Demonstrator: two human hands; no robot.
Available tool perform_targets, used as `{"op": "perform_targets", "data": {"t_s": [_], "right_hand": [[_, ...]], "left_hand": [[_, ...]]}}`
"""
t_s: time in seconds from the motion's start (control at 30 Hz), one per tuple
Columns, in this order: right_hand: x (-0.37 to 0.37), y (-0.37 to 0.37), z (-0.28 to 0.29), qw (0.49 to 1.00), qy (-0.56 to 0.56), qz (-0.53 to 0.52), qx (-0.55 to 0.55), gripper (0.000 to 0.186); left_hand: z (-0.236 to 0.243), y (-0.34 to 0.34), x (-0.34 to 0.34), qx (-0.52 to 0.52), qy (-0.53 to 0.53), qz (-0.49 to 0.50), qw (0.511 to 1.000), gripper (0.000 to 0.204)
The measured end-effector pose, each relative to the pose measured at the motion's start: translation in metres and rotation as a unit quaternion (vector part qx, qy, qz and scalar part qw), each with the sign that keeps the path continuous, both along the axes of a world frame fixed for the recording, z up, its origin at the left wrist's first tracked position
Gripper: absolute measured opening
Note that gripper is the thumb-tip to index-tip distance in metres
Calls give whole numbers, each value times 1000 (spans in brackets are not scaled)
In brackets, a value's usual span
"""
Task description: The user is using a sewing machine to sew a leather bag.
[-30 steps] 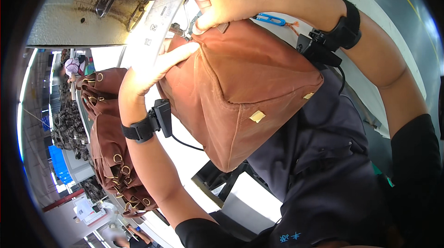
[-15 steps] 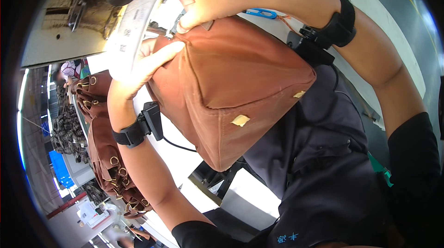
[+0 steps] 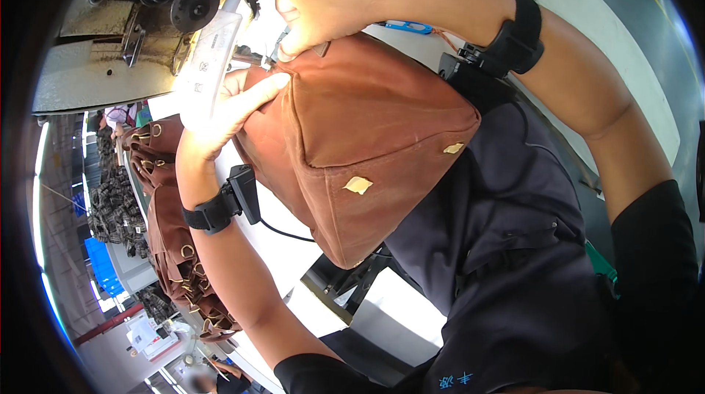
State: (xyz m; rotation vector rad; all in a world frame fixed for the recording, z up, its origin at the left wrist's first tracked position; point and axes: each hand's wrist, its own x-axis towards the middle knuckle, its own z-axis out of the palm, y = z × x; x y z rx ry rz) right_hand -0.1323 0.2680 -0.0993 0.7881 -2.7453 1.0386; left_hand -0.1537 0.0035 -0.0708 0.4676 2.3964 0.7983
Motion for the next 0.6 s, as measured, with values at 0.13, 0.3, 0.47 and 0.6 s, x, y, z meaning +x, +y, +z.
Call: {"op": "perform_targets", "data": {"t_s": [0.13,0.3,0.47,0.6], "right_hand": [[2,-2,0,1000,10,-15,12,39],[8,0,3,983,148,107,-28,31],[20,10,19,998,-51,16,38,42],[24,12,28,997,-75,8,13,45]], "left_hand": [[-3,-8,-9,-25,95,-50,994,32],[0,-1,-12,-9,164,-150,975,32],[3,4,-13,-9,220,-193,956,33],[3,3,-14,-10,223,-195,955,34]]}}
